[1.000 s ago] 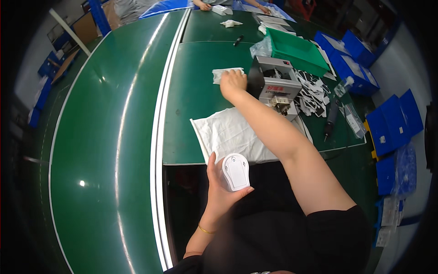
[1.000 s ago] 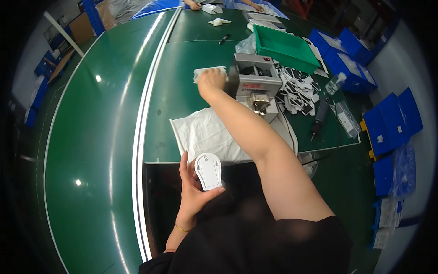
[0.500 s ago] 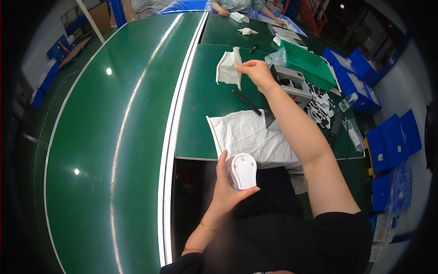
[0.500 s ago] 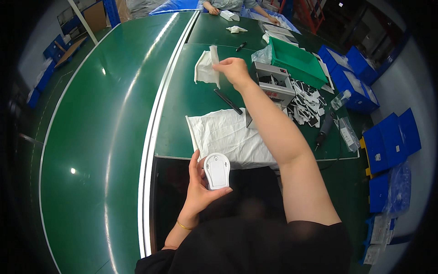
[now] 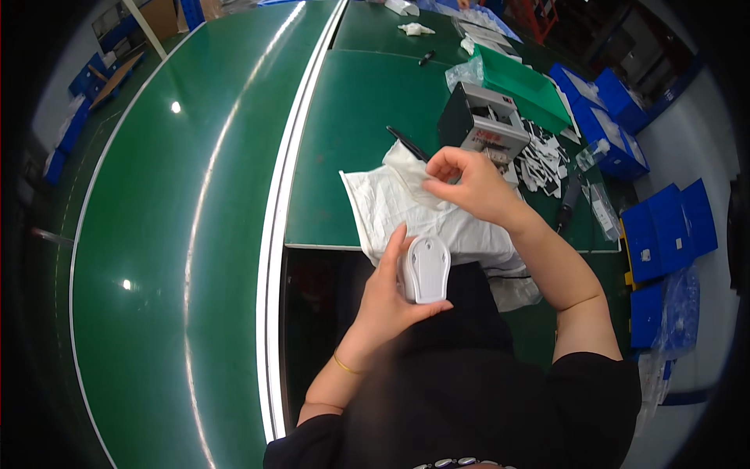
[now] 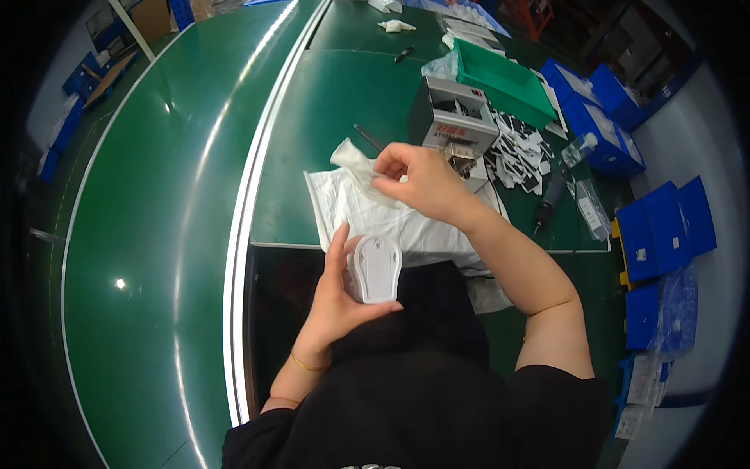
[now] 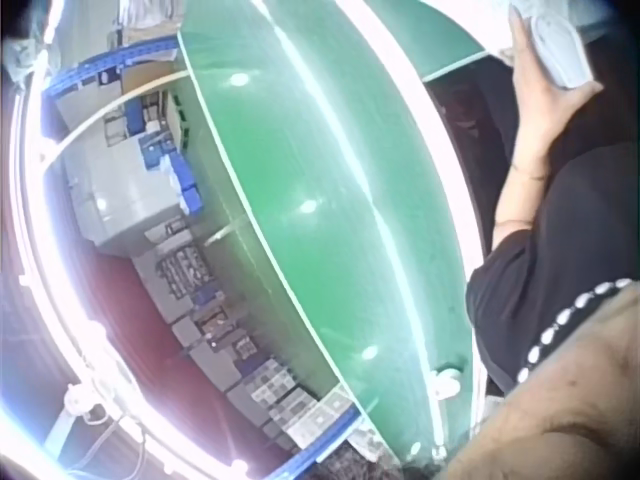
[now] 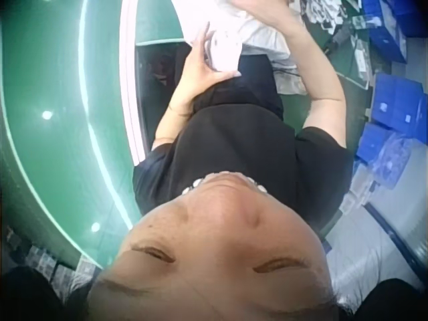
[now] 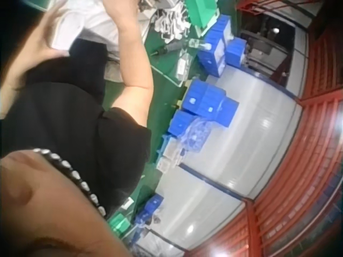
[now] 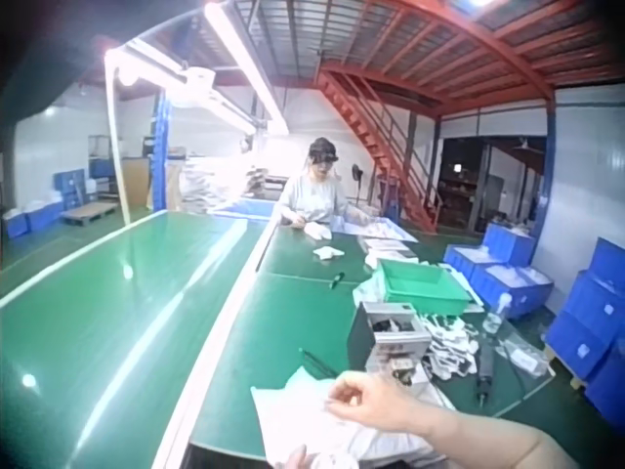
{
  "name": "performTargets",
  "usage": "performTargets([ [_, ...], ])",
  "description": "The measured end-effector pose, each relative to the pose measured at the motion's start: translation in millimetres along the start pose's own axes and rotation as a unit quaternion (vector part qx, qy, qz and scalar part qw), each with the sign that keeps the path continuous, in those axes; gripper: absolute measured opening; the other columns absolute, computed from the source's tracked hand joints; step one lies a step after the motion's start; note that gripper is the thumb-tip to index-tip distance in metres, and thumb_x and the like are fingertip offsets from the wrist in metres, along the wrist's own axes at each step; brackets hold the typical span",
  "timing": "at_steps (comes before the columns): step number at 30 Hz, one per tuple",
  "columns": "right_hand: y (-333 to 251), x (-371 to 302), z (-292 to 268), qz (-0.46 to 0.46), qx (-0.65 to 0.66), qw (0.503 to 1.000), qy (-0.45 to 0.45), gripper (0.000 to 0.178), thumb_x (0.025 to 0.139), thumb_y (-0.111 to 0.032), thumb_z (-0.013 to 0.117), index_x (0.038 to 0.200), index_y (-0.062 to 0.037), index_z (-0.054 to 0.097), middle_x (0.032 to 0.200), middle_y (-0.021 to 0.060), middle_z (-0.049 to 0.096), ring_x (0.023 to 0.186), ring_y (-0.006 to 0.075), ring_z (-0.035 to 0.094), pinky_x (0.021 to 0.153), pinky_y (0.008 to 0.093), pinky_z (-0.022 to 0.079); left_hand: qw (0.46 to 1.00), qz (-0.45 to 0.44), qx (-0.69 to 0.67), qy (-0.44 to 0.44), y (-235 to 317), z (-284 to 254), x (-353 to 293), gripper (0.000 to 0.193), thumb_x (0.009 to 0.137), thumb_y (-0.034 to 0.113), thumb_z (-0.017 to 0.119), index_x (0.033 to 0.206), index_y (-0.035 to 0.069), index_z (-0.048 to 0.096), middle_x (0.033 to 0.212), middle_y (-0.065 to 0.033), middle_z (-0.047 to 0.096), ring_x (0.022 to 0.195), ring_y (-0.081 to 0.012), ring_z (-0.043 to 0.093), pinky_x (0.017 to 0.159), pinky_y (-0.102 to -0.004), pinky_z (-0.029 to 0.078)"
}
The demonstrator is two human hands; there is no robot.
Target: Assembling white plastic components using an automatic screw feeder and an electric screwdriver.
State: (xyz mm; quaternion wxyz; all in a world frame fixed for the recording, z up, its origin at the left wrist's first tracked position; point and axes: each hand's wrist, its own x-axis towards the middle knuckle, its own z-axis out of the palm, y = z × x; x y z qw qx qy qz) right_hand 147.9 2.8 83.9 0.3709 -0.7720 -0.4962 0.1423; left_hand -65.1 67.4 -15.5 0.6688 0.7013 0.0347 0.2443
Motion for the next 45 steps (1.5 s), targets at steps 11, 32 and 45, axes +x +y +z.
performTargets([
  [11, 8, -67, -23, 0.096, 0.198, 0.968, -0.123, 0.020, 0.088, -0.012, 0.070, 0.104, -0.0005, 0.069, 0.093, 0.0030, 0.069, 0.087, 0.0107, 0.062, 0.078, 0.0277, 0.050, 0.996, -0.011, 0.064, -0.058, -2, 24, 23, 0.119, 0.058, 0.012, 0.094, 0.154, 0.005, 0.024, 0.146, -0.0162, 0.046, 0.132, -0.0263, 0.048, 0.106, -0.0388, 0.042],
  [32, 78, -124, -68, 0.162, 0.415, 0.895, -0.006, 0.015, 0.094, -0.007, 0.062, 0.106, 0.0013, 0.065, 0.094, 0.0024, 0.068, 0.082, 0.0058, 0.062, 0.074, 0.0206, 0.048, 0.987, -0.041, 0.073, -0.139, -5, 68, 28, 0.115, 0.058, 0.012, 0.095, 0.151, 0.004, 0.028, 0.148, -0.0163, 0.042, 0.136, -0.0280, 0.043, 0.112, -0.0392, 0.035],
  [45, 75, -132, -68, 0.142, 0.421, 0.896, -0.002, 0.018, 0.096, -0.010, 0.060, 0.109, 0.0025, 0.066, 0.097, 0.0027, 0.069, 0.087, 0.0062, 0.061, 0.078, 0.0223, 0.049, 0.959, -0.059, -0.143, -0.237, -5, 80, 25, 0.144, 0.061, 0.006, 0.093, 0.156, 0.015, -0.015, 0.148, -0.0243, 0.041, 0.136, -0.0294, 0.043, 0.112, -0.0411, 0.032],
])
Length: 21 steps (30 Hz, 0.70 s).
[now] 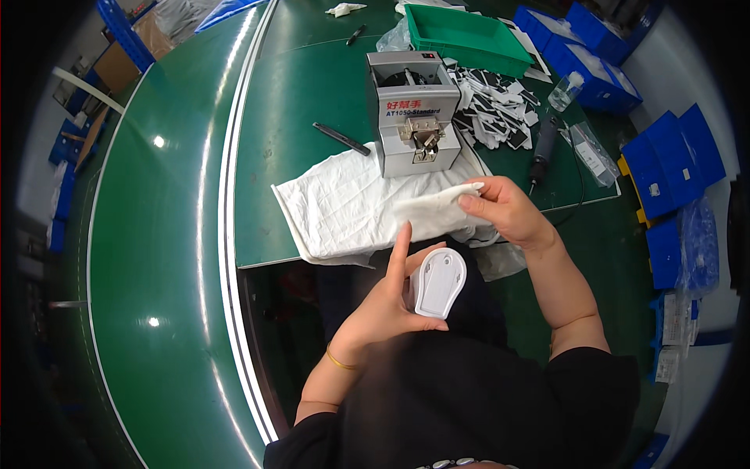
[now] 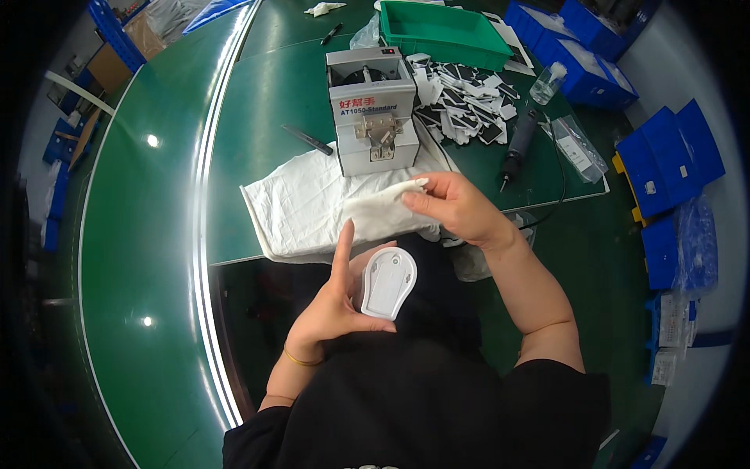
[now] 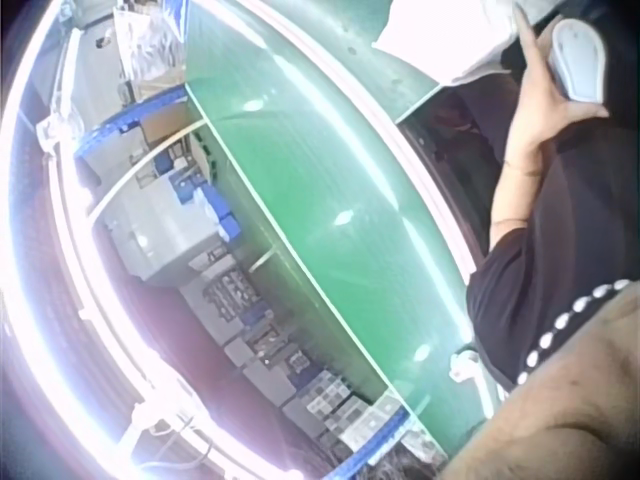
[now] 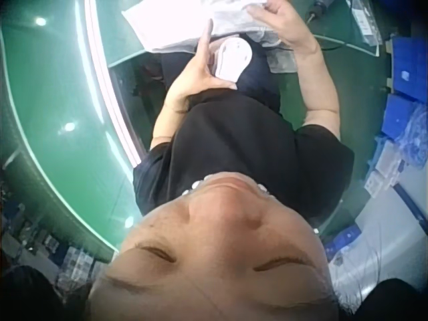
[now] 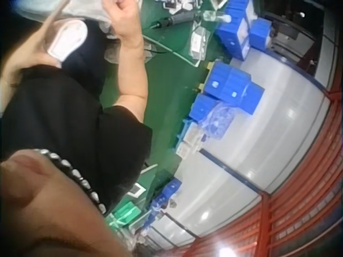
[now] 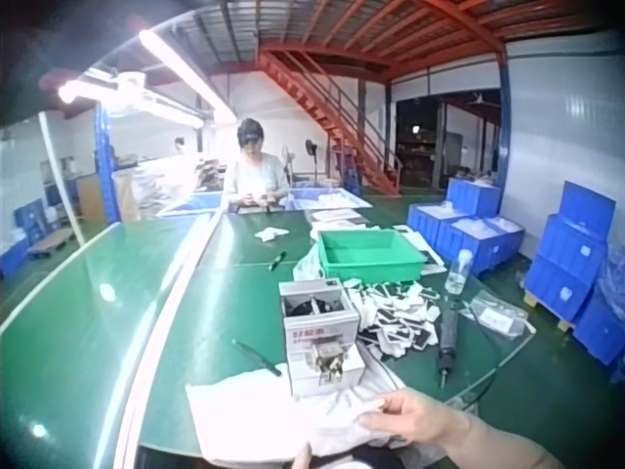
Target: Assembling white plastic components using an automatic screw feeder and an electric screwdriver.
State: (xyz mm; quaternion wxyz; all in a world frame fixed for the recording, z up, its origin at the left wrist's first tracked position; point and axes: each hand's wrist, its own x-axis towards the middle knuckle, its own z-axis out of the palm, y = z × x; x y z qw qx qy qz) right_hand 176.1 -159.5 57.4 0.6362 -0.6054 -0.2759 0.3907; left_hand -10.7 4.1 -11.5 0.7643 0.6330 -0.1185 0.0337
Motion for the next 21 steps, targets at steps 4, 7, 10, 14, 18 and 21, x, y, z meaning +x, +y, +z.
performTargets([
  [4, 1, -4, 5, 0.033, -0.030, 0.996, -0.081, 0.022, 0.096, -0.012, 0.063, 0.113, 0.0023, 0.065, 0.097, 0.0011, 0.068, 0.086, 0.0045, 0.059, 0.076, 0.0216, 0.048, 0.998, -0.020, -0.058, -0.003, -3, -1, 9, 0.141, 0.062, 0.009, 0.093, 0.156, 0.012, -0.011, 0.149, -0.0212, 0.040, 0.138, -0.0272, 0.040, 0.113, -0.0387, 0.030],
  [7, 5, -1, 6, 0.040, -0.034, 0.998, -0.047, 0.024, 0.094, -0.013, 0.067, 0.113, 0.0001, 0.066, 0.092, -0.0010, 0.067, 0.082, 0.0039, 0.058, 0.074, 0.0208, 0.046, 0.997, -0.040, -0.053, -0.029, -2, 0, 9, 0.133, 0.062, 0.012, 0.093, 0.157, 0.007, 0.000, 0.148, -0.0182, 0.042, 0.138, -0.0248, 0.039, 0.112, -0.0364, 0.031],
  [10, -2, -3, 9, -0.002, -0.173, 0.984, 0.039, 0.028, 0.087, -0.007, 0.071, 0.115, -0.0032, 0.066, 0.105, 0.0041, 0.066, 0.092, 0.0089, 0.060, 0.081, 0.0222, 0.047, 0.993, -0.076, -0.085, -0.022, -5, 1, 1, 0.128, 0.061, 0.011, 0.094, 0.156, 0.002, 0.009, 0.148, -0.0168, 0.042, 0.137, -0.0229, 0.039, 0.112, -0.0354, 0.032],
  [14, -5, -5, 16, -0.207, -0.377, 0.900, 0.063, 0.037, 0.081, -0.008, 0.075, 0.117, -0.0101, 0.069, 0.120, 0.0105, 0.062, 0.110, 0.0202, 0.057, 0.094, 0.0301, 0.044, 0.993, -0.091, -0.081, 0.000, 1, -2, 3, 0.127, 0.059, 0.011, 0.095, 0.155, -0.002, 0.012, 0.147, -0.0159, 0.043, 0.136, -0.0210, 0.040, 0.111, -0.0346, 0.033],
  [18, -6, -4, 21, -0.298, -0.517, 0.802, -0.041, 0.034, 0.076, -0.011, 0.077, 0.109, -0.0161, 0.074, 0.136, 0.0112, 0.054, 0.132, 0.0322, 0.041, 0.107, 0.0422, 0.034, 0.991, -0.121, -0.050, -0.006, 1, -3, 1, 0.126, 0.060, 0.011, 0.095, 0.155, -0.002, 0.013, 0.145, -0.0154, 0.045, 0.135, -0.0208, 0.041, 0.111, -0.0346, 0.033],
  [21, -4, -3, 17, -0.275, -0.547, 0.788, -0.059, 0.025, 0.075, -0.012, 0.077, 0.100, -0.0157, 0.076, 0.142, 0.0095, 0.051, 0.139, 0.0336, 0.035, 0.109, 0.0444, 0.031, 0.995, -0.101, -0.022, -0.017, 4, -4, 3, 0.125, 0.059, 0.011, 0.094, 0.155, 0.001, 0.015, 0.145, -0.0156, 0.045, 0.135, -0.0215, 0.041, 0.111, -0.0348, 0.033],
])
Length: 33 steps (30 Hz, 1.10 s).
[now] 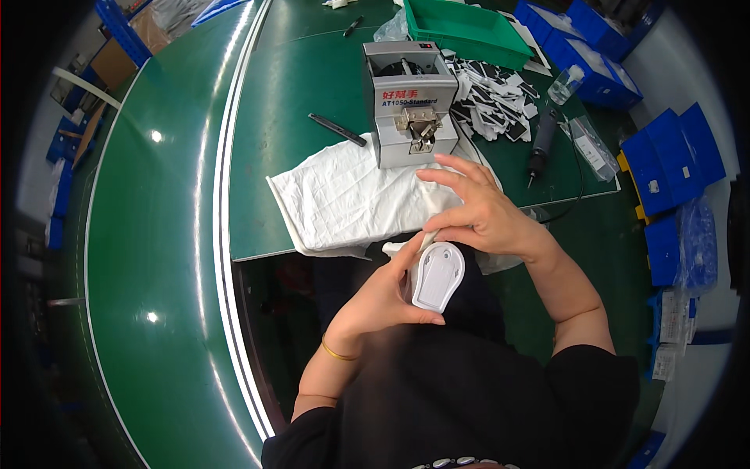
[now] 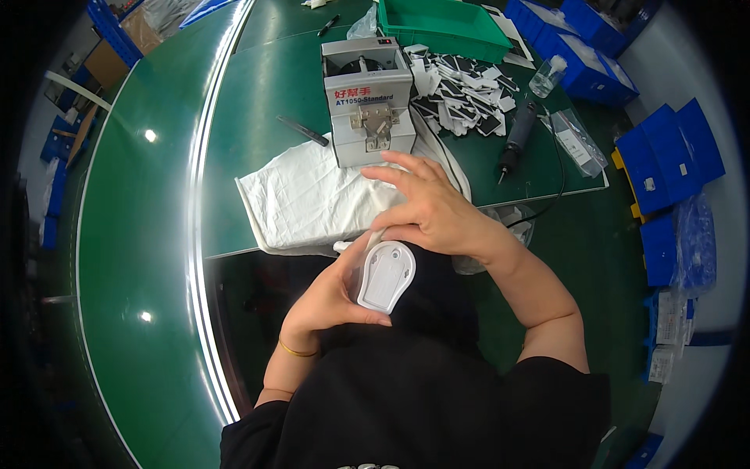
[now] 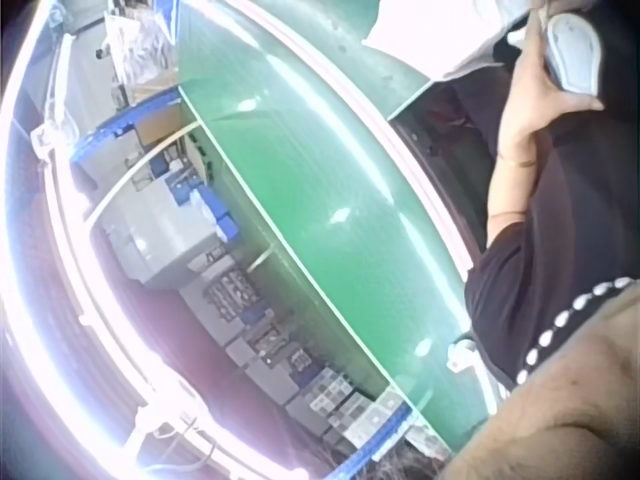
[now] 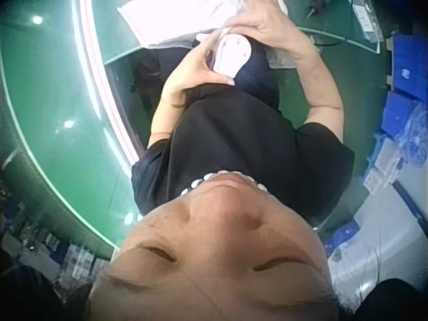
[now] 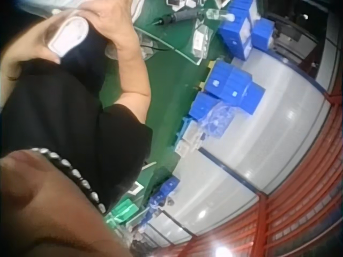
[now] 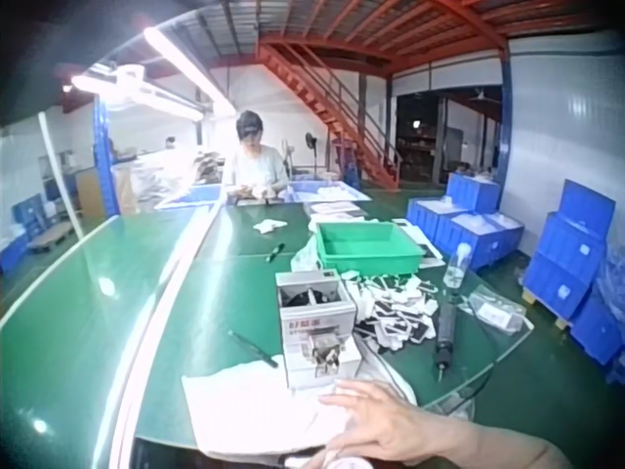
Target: Assembling white plastic components using an automatic screw feeder and an electric screwdriver.
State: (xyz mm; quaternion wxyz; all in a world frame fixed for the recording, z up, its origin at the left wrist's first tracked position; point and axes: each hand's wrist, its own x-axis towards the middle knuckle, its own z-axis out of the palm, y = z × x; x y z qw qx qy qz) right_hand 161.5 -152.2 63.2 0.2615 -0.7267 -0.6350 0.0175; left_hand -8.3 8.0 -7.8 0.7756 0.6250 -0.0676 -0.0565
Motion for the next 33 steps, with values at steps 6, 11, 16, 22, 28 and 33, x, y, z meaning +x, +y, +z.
performTargets([
  [6, 16, -9, 5, 0.056, 0.074, 0.993, 0.075, 0.012, 0.075, -0.010, 0.077, 0.086, -0.0091, 0.073, 0.119, 0.0072, 0.063, 0.121, 0.0283, 0.050, 0.099, 0.0399, 0.039, 0.996, 0.050, -0.062, 0.048, -1, 6, -4, 0.134, 0.059, 0.013, 0.094, 0.157, 0.009, 0.004, 0.146, -0.0191, 0.045, 0.137, -0.0264, 0.042, 0.112, -0.0366, 0.032],
  [11, 17, -16, 6, 0.136, 0.120, 0.978, 0.099, 0.010, 0.077, -0.008, 0.076, 0.085, -0.0049, 0.071, 0.093, 0.0040, 0.065, 0.096, 0.0230, 0.058, 0.089, 0.0350, 0.044, 0.997, 0.068, 0.030, 0.021, -3, 5, 2, 0.136, 0.061, 0.015, 0.094, 0.157, 0.010, -0.002, 0.146, -0.0205, 0.045, 0.137, -0.0282, 0.042, 0.113, -0.0383, 0.032],
  [16, 11, -19, 15, 0.116, 0.295, 0.944, 0.090, 0.011, 0.082, -0.007, 0.074, 0.092, -0.0040, 0.071, 0.100, 0.0073, 0.066, 0.104, 0.0205, 0.059, 0.093, 0.0337, 0.045, 0.999, 0.040, -0.005, -0.001, -4, 10, 11, 0.138, 0.059, 0.003, 0.093, 0.158, 0.010, -0.004, 0.147, -0.0212, 0.042, 0.137, -0.0270, 0.041, 0.113, -0.0383, 0.029],
  [22, 11, -25, 31, 0.197, 0.539, 0.815, 0.078, 0.015, 0.092, -0.004, 0.065, 0.107, -0.0039, 0.066, 0.118, 0.0121, 0.066, 0.114, 0.0196, 0.059, 0.100, 0.0357, 0.045, 0.993, 0.036, -0.092, -0.060, -12, 16, 15, 0.142, 0.062, 0.012, 0.094, 0.157, 0.017, -0.012, 0.145, -0.0185, 0.046, 0.132, -0.0256, 0.046, 0.107, -0.0379, 0.037],
  [28, 12, -25, 38, 0.146, 0.545, 0.814, 0.141, 0.018, 0.094, -0.003, 0.064, 0.112, -0.0008, 0.065, 0.110, 0.0061, 0.065, 0.108, 0.0134, 0.060, 0.096, 0.0278, 0.047, 0.990, 0.038, -0.117, -0.071, -13, 20, 23, 0.147, 0.062, 0.011, 0.094, 0.155, 0.019, -0.019, 0.145, -0.0201, 0.045, 0.131, -0.0259, 0.046, 0.107, -0.0381, 0.038],
  [33, 18, -32, 28, 0.180, 0.499, 0.835, 0.142, 0.018, 0.089, -0.001, 0.068, 0.107, -0.0037, 0.068, 0.113, 0.0104, 0.065, 0.110, 0.0171, 0.060, 0.096, 0.0313, 0.047, 0.991, 0.051, -0.105, -0.068, -9, 19, 26, 0.147, 0.061, 0.010, 0.094, 0.155, 0.019, -0.019, 0.145, -0.0197, 0.045, 0.132, -0.0262, 0.045, 0.109, -0.0385, 0.036],
])
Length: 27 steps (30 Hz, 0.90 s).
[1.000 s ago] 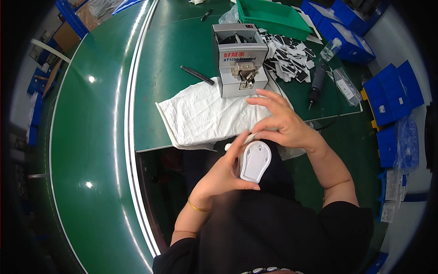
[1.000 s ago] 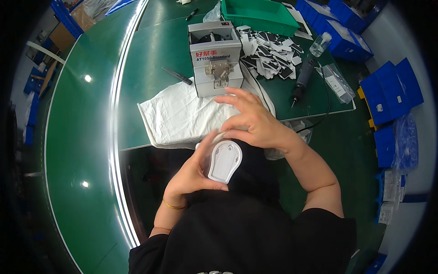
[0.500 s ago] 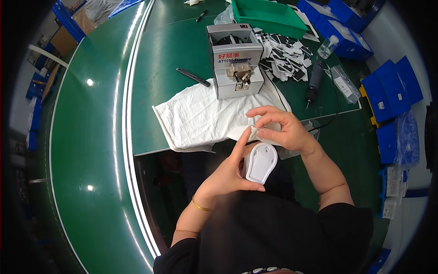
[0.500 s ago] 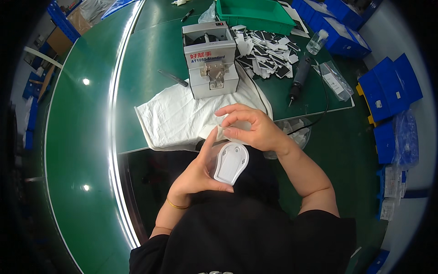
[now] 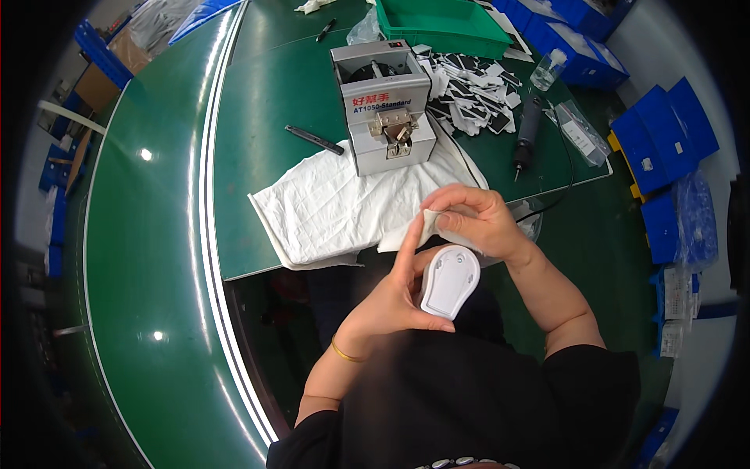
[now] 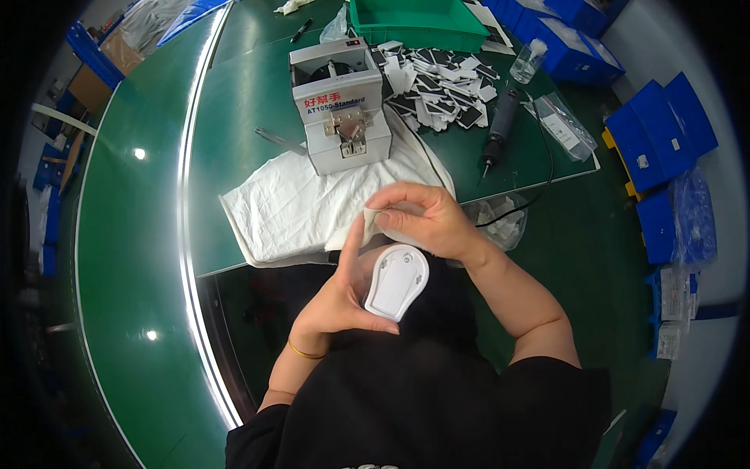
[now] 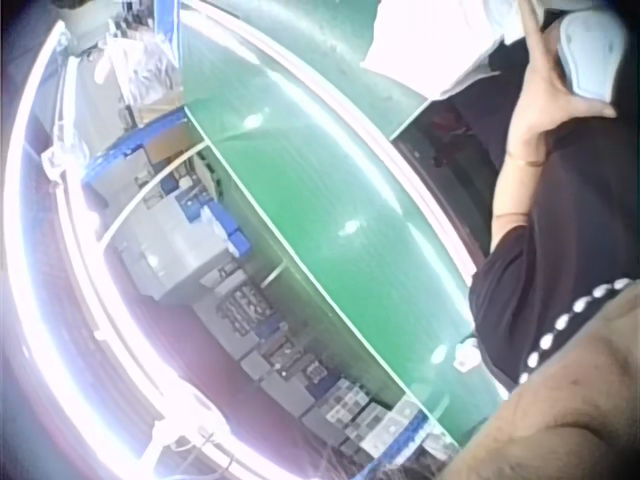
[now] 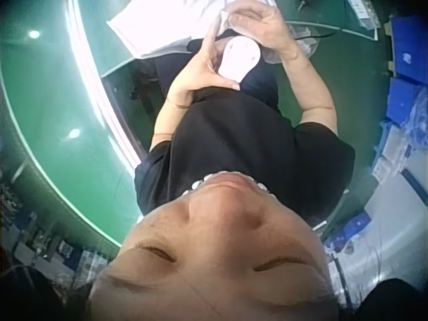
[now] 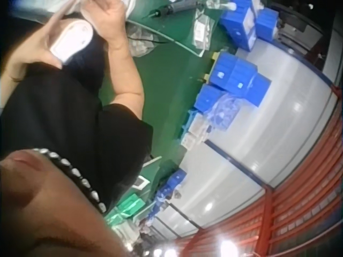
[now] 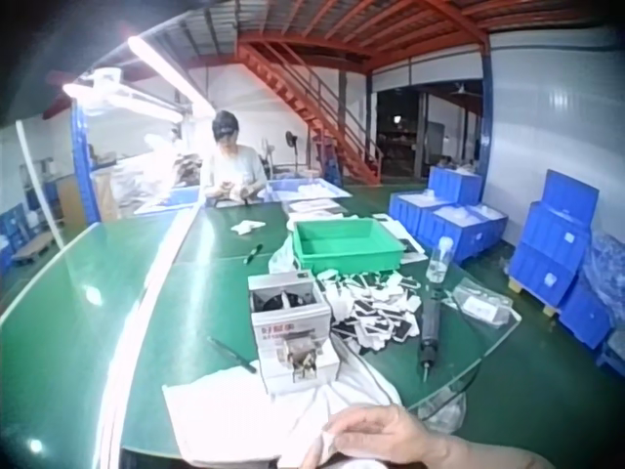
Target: Assembling white plastic components using an automatic screw feeder and an electric screwdriver.
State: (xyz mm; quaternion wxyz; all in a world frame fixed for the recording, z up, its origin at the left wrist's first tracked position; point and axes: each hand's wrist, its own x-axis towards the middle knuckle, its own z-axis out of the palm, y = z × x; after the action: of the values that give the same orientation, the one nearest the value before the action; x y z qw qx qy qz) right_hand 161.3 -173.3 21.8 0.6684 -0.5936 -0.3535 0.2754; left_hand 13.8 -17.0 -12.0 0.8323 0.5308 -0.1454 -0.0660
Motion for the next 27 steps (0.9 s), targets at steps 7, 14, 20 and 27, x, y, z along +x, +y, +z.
performTargets([
  [7, -7, 11, -9, -0.011, -0.138, 0.990, 0.026, 0.029, 0.083, 0.005, 0.071, 0.111, -0.0022, 0.070, 0.113, 0.0057, 0.063, 0.106, 0.0132, 0.059, 0.094, 0.0268, 0.047, 0.999, 0.016, 0.024, 0.038, 1, -3, -5, 0.146, 0.061, 0.009, 0.094, 0.155, 0.018, -0.017, 0.144, -0.0199, 0.046, 0.134, -0.0286, 0.045, 0.110, -0.0408, 0.035],
  [14, -12, 10, 4, 0.100, 0.055, 0.993, -0.019, 0.053, 0.084, 0.007, 0.068, 0.134, -0.0009, 0.052, 0.122, 0.0079, 0.060, 0.109, 0.0129, 0.059, 0.094, 0.0278, 0.049, 0.993, -0.024, 0.093, 0.074, 0, -4, -12, 0.139, 0.061, 0.013, 0.094, 0.158, 0.014, -0.007, 0.143, -0.0183, 0.048, 0.134, -0.0279, 0.044, 0.110, -0.0396, 0.035],
  [20, -20, 9, 7, 0.132, 0.060, 0.988, -0.060, 0.062, 0.081, 0.005, 0.071, 0.138, -0.0025, 0.048, 0.126, 0.0094, 0.057, 0.110, 0.0136, 0.058, 0.092, 0.0273, 0.050, 0.993, -0.024, 0.097, 0.067, 0, -3, -11, 0.134, 0.060, 0.009, 0.093, 0.158, 0.011, 0.001, 0.143, -0.0165, 0.048, 0.135, -0.0254, 0.044, 0.111, -0.0374, 0.034],
  [27, -12, -4, -1, 0.101, 0.014, 0.993, 0.066, 0.056, 0.082, -0.001, 0.076, 0.133, -0.0032, 0.052, 0.121, 0.0091, 0.060, 0.095, 0.0085, 0.059, 0.084, 0.0242, 0.052, 0.988, -0.048, 0.074, 0.127, 7, 0, -10, 0.126, 0.057, 0.001, 0.092, 0.156, 0.002, 0.014, 0.141, -0.0115, 0.049, 0.130, -0.0197, 0.046, 0.111, -0.0327, 0.033],
])
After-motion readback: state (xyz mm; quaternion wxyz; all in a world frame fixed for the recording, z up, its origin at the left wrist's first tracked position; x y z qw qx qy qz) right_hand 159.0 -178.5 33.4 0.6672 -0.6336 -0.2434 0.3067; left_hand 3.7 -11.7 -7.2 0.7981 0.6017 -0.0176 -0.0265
